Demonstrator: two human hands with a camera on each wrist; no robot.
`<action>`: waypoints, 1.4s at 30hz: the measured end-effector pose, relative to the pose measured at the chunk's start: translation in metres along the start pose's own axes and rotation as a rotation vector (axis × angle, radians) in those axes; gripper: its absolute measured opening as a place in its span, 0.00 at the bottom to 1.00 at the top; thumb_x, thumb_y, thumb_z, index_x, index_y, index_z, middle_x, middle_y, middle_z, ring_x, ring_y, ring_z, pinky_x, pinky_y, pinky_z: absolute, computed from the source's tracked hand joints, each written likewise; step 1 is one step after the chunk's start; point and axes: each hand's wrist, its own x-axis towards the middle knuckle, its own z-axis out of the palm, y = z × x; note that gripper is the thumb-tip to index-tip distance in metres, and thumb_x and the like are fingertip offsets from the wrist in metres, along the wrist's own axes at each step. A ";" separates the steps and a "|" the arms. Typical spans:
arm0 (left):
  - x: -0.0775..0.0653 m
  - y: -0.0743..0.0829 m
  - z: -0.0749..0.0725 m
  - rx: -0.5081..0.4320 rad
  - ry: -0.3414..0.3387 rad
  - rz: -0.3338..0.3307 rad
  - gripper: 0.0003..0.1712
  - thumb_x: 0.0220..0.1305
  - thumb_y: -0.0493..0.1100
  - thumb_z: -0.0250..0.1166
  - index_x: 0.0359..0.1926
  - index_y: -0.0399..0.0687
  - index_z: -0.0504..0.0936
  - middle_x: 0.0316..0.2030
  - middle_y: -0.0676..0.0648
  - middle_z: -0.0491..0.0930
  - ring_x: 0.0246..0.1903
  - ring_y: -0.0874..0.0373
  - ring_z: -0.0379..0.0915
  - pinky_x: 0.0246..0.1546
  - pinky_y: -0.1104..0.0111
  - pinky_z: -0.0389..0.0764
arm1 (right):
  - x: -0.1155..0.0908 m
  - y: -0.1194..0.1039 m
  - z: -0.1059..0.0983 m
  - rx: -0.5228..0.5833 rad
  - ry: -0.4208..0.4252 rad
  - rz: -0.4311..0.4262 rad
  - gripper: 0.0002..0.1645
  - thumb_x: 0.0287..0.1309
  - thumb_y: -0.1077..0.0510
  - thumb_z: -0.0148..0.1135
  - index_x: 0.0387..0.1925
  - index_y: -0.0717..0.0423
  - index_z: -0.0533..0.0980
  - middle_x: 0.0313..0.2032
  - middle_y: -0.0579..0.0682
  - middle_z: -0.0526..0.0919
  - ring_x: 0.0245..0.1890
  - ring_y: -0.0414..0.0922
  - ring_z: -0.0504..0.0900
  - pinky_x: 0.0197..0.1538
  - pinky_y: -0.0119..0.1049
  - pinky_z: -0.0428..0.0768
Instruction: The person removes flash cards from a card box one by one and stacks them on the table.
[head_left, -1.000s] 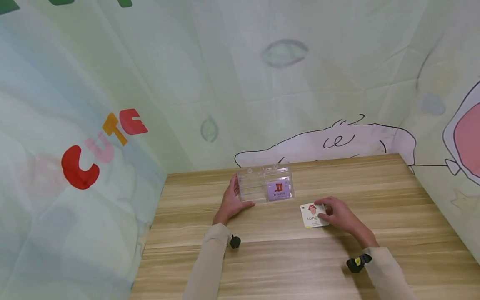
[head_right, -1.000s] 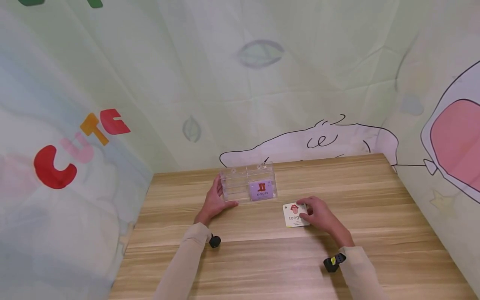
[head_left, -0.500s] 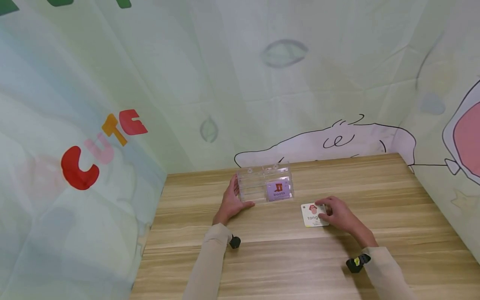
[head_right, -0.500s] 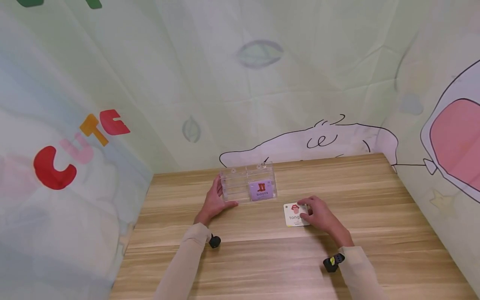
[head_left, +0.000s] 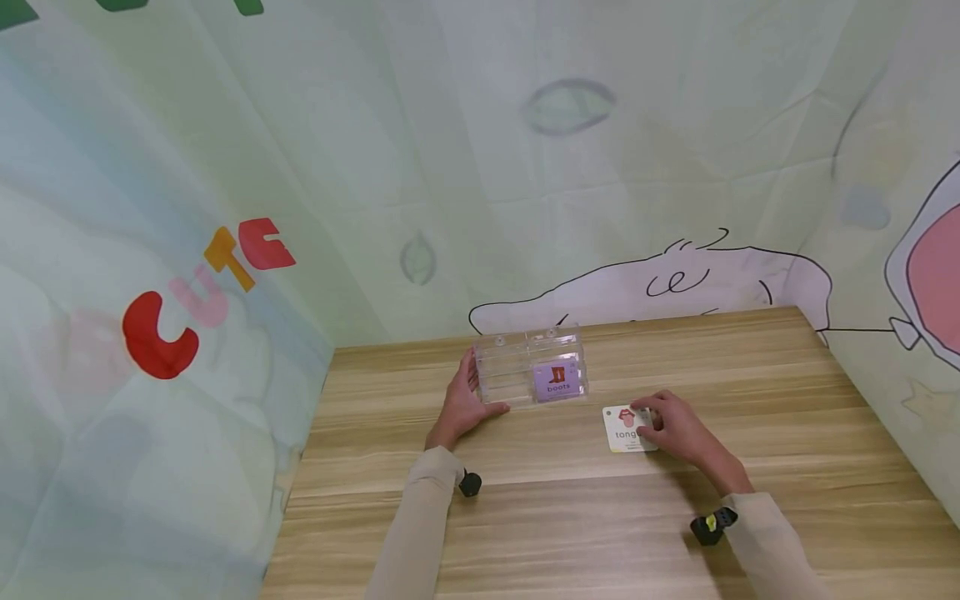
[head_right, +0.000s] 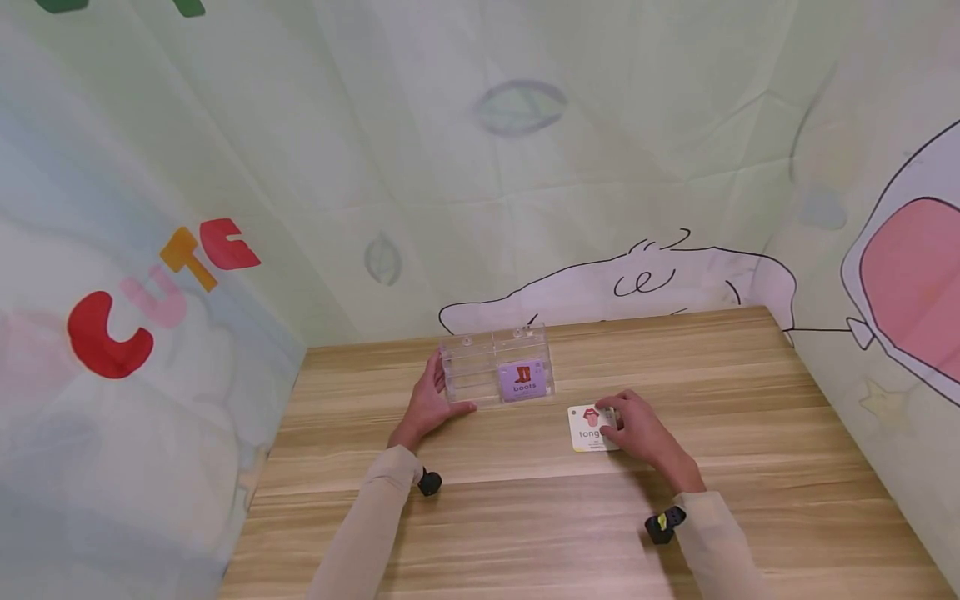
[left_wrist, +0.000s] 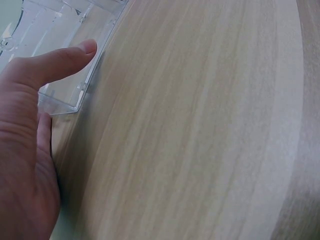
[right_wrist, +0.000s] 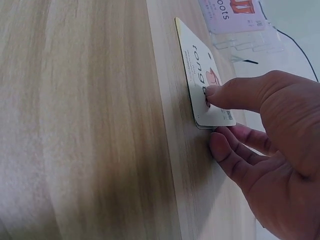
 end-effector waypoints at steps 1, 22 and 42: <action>0.000 0.000 0.000 0.001 0.000 -0.001 0.77 0.40 0.41 0.89 0.83 0.47 0.46 0.77 0.36 0.59 0.76 0.46 0.57 0.75 0.61 0.62 | 0.000 0.000 0.000 -0.005 0.001 0.003 0.22 0.57 0.69 0.73 0.54 0.67 0.82 0.46 0.61 0.77 0.30 0.43 0.70 0.28 0.31 0.71; 0.001 -0.002 0.001 -0.005 0.004 0.004 0.77 0.41 0.41 0.89 0.83 0.46 0.45 0.77 0.35 0.59 0.76 0.44 0.57 0.75 0.58 0.62 | 0.001 -0.001 0.002 -0.027 0.007 0.037 0.21 0.56 0.67 0.74 0.53 0.65 0.82 0.49 0.62 0.76 0.32 0.45 0.71 0.31 0.33 0.72; 0.000 0.000 0.001 -0.005 -0.002 0.000 0.77 0.41 0.40 0.89 0.83 0.46 0.45 0.77 0.36 0.59 0.76 0.46 0.57 0.75 0.60 0.62 | 0.009 -0.007 -0.014 -0.007 0.046 -0.017 0.25 0.61 0.63 0.73 0.58 0.67 0.79 0.47 0.62 0.78 0.33 0.46 0.76 0.33 0.35 0.77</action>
